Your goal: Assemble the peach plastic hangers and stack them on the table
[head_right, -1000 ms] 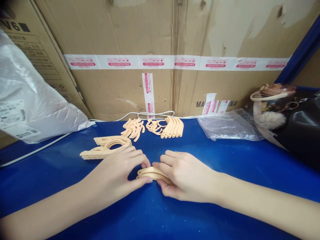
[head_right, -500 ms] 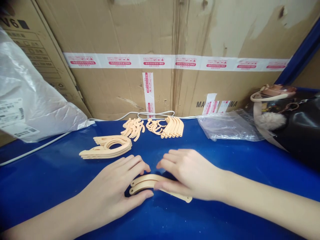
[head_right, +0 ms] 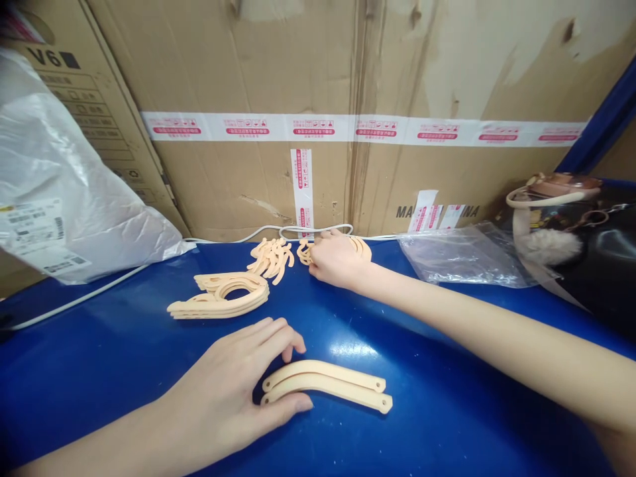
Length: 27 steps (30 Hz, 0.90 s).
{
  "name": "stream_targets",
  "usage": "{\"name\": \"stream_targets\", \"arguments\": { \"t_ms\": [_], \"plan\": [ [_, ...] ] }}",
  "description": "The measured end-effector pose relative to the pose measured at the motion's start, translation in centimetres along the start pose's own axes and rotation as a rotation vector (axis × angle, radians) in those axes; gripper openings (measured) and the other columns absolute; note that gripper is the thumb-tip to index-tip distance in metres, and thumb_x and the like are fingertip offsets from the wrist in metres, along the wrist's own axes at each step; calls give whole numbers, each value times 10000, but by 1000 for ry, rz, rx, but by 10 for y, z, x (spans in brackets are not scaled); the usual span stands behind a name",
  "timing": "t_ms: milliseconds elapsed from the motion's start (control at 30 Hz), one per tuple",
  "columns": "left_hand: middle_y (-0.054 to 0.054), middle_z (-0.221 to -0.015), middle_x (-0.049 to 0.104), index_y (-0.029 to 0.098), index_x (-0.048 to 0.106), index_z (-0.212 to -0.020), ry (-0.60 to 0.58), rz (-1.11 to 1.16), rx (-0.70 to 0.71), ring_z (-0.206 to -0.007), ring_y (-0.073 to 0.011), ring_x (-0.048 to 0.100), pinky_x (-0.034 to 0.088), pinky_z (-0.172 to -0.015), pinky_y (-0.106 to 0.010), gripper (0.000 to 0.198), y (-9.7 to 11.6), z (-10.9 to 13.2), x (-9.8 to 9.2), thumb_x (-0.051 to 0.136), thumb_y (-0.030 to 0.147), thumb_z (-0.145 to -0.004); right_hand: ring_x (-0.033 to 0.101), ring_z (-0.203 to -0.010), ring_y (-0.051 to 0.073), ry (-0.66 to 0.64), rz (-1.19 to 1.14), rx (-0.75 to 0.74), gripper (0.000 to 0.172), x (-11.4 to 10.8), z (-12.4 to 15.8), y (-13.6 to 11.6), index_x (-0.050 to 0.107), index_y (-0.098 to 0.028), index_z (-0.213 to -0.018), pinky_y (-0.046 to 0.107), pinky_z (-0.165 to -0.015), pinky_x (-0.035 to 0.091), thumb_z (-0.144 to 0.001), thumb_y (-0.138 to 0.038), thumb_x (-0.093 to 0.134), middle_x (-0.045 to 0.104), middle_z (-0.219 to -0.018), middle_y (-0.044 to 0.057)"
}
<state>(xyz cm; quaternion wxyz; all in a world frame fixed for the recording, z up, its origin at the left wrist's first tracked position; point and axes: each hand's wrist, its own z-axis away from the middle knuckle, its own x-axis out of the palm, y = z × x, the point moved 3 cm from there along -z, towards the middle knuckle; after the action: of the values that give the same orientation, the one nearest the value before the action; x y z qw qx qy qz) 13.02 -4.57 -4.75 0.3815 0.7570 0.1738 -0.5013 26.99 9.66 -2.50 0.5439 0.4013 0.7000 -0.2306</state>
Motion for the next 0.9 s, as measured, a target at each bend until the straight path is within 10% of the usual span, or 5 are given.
{"name": "stream_targets", "arguments": {
  "t_ms": [200,467,667,900],
  "plan": [
    [-2,-882,619,229,554,-993,154,42,-89,-719,-172,564,421,-640,-289,263,-16,-14,-32,514,471,-900,575,-590,174,50,-273,215,332,1,-15,25,694,-169,-759,275,-532,365,-869,-416,501,642,-643,44],
    [-45,-825,678,177,619,-867,262,-121,-493,-737,-211,586,382,-614,-269,384,-118,-64,-103,476,529,-816,442,-533,100,99,-671,178,380,-44,13,22,647,-147,-762,242,-492,307,-860,-494,529,555,-618,-6],
    [-58,-729,686,180,630,-669,118,-76,-589,-633,-201,595,376,-540,-268,471,-164,-88,-95,519,633,-735,461,-502,98,-152,-556,73,250,-38,89,-8,601,-200,-735,222,-494,311,-862,-415,583,551,-569,-42],
    [-47,-778,660,138,631,-763,-52,-91,-650,-694,-179,619,470,-623,-285,433,-154,-103,-84,552,553,-857,430,-451,102,-198,-410,122,220,-27,127,-4,575,-227,-725,230,-467,287,-882,-380,552,518,-532,-50]
  ]
}}
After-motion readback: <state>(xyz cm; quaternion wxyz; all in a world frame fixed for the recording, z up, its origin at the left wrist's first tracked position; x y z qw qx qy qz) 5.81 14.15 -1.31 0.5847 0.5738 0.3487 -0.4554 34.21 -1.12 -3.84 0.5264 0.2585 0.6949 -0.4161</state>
